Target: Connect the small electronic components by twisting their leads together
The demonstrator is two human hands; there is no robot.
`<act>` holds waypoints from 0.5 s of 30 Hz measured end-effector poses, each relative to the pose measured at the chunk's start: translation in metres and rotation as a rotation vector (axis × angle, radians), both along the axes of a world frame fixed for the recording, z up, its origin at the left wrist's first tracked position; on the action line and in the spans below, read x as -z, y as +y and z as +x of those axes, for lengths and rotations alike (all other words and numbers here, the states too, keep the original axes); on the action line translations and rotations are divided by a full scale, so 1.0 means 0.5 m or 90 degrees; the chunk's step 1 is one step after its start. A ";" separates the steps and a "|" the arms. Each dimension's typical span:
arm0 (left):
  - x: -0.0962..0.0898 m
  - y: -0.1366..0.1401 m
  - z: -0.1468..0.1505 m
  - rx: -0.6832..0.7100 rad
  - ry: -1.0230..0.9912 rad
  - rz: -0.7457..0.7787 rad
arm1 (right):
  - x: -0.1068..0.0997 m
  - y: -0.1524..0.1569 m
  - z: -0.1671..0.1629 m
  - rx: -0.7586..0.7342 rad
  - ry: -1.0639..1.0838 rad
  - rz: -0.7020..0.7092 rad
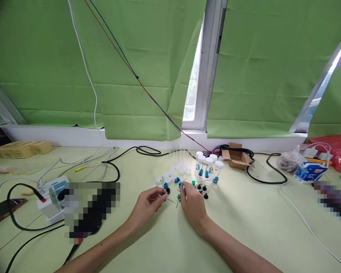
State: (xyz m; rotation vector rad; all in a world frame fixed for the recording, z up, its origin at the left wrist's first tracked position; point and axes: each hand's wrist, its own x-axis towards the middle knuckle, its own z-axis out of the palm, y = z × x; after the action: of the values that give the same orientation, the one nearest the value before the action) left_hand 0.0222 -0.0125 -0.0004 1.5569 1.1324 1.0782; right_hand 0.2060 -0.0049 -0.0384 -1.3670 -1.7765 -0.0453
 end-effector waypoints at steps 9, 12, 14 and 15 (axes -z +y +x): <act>0.004 -0.002 0.008 0.045 -0.022 -0.003 | 0.000 0.017 0.011 0.049 -0.100 -0.166; 0.004 -0.005 0.011 0.064 -0.055 -0.016 | -0.004 0.015 0.010 0.047 -0.110 -0.183; 0.004 -0.006 0.011 0.068 -0.071 -0.022 | -0.004 0.015 0.010 0.042 -0.105 -0.186; 0.004 -0.006 0.011 0.069 -0.076 -0.027 | -0.003 0.015 0.011 0.038 -0.100 -0.186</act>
State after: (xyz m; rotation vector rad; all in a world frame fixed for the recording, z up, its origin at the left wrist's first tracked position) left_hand 0.0276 -0.0154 -0.0023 1.4836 0.9739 1.0533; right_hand 0.2113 0.0026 -0.0367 -1.6633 -1.9287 0.0800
